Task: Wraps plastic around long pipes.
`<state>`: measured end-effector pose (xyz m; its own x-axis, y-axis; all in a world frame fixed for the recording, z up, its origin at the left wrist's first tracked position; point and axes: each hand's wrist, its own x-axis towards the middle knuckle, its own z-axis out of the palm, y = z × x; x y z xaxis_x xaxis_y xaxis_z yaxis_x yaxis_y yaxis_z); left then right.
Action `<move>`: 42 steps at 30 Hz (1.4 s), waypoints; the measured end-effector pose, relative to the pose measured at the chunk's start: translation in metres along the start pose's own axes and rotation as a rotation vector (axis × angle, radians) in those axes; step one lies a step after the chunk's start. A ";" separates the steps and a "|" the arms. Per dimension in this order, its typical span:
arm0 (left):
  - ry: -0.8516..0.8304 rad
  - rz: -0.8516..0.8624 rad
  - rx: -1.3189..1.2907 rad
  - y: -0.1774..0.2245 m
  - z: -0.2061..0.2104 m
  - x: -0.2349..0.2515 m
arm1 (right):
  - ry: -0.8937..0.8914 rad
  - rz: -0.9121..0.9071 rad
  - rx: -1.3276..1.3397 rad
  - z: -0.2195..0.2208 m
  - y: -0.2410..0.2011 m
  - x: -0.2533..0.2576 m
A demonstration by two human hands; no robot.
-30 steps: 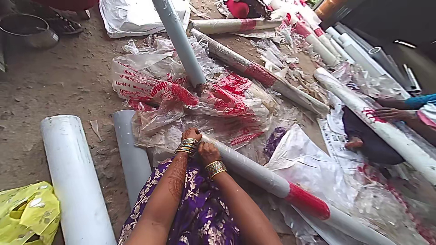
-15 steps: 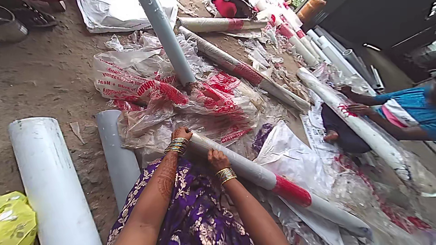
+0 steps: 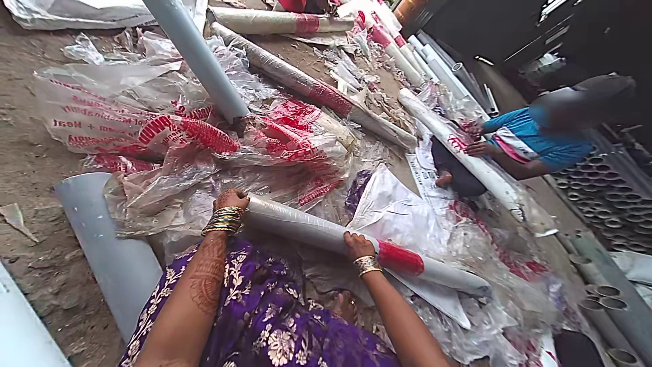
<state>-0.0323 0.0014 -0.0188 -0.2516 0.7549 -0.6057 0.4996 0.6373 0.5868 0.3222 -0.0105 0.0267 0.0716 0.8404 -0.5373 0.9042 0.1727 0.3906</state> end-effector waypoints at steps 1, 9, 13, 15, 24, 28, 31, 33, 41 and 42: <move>0.002 -0.008 -0.002 0.001 0.001 0.000 | -0.018 0.044 0.037 -0.004 0.000 0.000; -0.033 -0.033 0.001 0.004 -0.003 -0.004 | 0.238 0.025 0.335 -0.029 -0.054 -0.001; 0.056 0.065 0.003 0.007 0.002 -0.011 | 0.225 -0.042 0.428 -0.039 -0.090 0.012; 0.110 0.262 0.079 0.009 0.009 -0.012 | 0.144 0.002 0.468 -0.036 -0.101 0.021; -0.150 0.699 0.367 0.018 0.050 -0.010 | 0.199 0.052 0.459 -0.018 -0.114 0.023; -0.140 0.699 0.337 0.014 0.052 -0.006 | 0.219 0.055 0.479 -0.016 -0.115 0.022; -0.137 0.696 0.285 0.012 0.053 -0.004 | 0.240 0.051 0.495 -0.013 -0.115 0.021; -0.109 0.693 0.221 0.009 0.053 0.000 | 0.249 0.044 0.507 -0.011 -0.115 0.020; 0.008 0.734 0.317 0.009 0.060 -0.005 | 0.278 0.052 0.536 -0.006 -0.116 0.019; 0.012 0.738 0.328 0.009 0.062 -0.005 | 0.296 0.057 0.550 -0.004 -0.117 0.018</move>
<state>0.0250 -0.0062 -0.0437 0.2305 0.9661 -0.1164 0.7579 -0.1032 0.6442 0.2162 -0.0130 -0.0255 0.0779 0.9606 -0.2667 0.9923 -0.1004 -0.0720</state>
